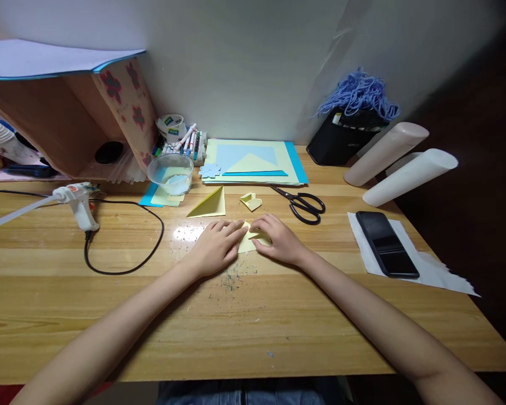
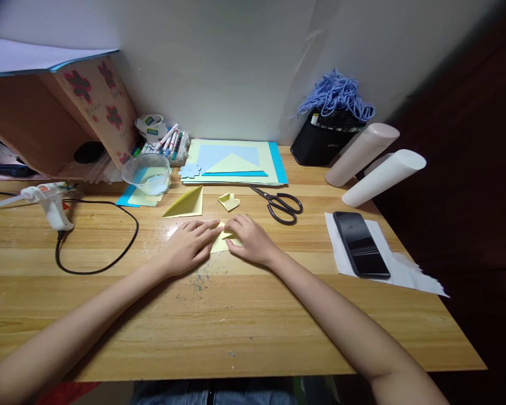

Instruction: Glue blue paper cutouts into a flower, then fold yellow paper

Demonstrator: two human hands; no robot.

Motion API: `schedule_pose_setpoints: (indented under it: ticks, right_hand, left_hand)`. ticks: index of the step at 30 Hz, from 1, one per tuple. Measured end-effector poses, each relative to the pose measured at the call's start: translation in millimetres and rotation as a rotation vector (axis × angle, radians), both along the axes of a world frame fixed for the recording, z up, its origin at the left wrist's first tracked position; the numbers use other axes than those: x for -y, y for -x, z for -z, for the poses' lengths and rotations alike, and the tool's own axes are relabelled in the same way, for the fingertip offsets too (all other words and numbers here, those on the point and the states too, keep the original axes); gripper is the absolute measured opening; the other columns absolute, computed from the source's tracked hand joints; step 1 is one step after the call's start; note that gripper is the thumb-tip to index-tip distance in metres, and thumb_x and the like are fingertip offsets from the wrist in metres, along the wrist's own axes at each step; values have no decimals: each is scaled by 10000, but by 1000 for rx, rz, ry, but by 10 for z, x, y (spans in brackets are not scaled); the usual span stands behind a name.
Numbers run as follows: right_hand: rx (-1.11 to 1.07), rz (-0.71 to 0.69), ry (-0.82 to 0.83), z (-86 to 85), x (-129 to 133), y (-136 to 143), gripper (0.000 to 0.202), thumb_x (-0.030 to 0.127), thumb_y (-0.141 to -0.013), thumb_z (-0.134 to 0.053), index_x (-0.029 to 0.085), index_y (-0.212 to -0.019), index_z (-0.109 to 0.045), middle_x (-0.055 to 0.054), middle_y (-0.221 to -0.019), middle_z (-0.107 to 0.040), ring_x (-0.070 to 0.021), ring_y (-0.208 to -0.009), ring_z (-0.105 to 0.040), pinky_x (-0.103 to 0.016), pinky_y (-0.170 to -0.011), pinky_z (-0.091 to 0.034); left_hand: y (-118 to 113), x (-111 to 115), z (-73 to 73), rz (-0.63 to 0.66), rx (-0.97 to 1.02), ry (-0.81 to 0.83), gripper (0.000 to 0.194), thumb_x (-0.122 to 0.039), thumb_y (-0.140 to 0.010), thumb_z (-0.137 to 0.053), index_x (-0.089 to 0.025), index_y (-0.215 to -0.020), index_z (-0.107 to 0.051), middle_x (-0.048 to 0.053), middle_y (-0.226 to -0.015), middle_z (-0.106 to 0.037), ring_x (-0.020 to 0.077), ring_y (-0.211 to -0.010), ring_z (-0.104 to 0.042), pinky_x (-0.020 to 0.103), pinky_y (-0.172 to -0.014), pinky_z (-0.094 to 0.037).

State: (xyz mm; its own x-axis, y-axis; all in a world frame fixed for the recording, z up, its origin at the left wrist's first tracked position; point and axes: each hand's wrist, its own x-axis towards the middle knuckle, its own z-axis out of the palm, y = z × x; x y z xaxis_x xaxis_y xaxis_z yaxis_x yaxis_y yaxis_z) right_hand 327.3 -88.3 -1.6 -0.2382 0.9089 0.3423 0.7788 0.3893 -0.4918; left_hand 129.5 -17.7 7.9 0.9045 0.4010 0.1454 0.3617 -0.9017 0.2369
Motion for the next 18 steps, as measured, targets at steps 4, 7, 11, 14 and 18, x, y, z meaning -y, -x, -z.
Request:
schedule_pose_setpoints:
  ticks: [4,7,11,14,18]
  right_hand:
    - [-97,-41,-17,23,-6,-30,179,115,-771,-512,205,-920,-555,-57,-931,-599,-201,-903,-529,-354,-802,-432]
    - [-112,-52,-27,33,-5,-36,168,107,-784,-491,209,-891,-570,-57,-939,-605,-196,-901,-537,-356,-800,-436]
    - [-102,-52,-36,40,-6,-35,167,103,-782,-492,206,-884,-576,-57,-942,-607,-193,-900,-538,-352,-797,-440]
    - [-80,-56,-44,47,-7,-37,165,101,-784,-492,201,-883,-578,-61,-946,-607,-194,-900,-536,-354,-801,-439]
    - [-65,-64,-55,56,-8,-42,170,101,-785,-494,200,-892,-580,-67,-949,-607,-200,-900,-532,-359,-788,-445]
  left_hand:
    - [-2,1,-4,-6,-7,6,454,-237,-851,-388,-254,-1305,-395,33,-1334,-439,235,-1086,-432,402,-926,-345]
    - [-1,5,-1,-7,0,7,448,-238,-854,-385,-258,-1302,-398,30,-1333,-441,231,-1080,-435,401,-930,-340]
    - [0,10,0,-8,-5,7,450,-234,-852,-387,-253,-1301,-399,28,-1342,-434,230,-1075,-437,398,-928,-339]
    - [-3,14,-10,-2,-5,5,451,-229,-850,-384,-257,-1300,-400,13,-1381,-391,229,-1073,-438,397,-927,-335]
    - [-6,19,-32,4,-11,11,448,-228,-853,-371,-259,-1299,-399,-1,-1393,-375,230,-1090,-425,398,-936,-322]
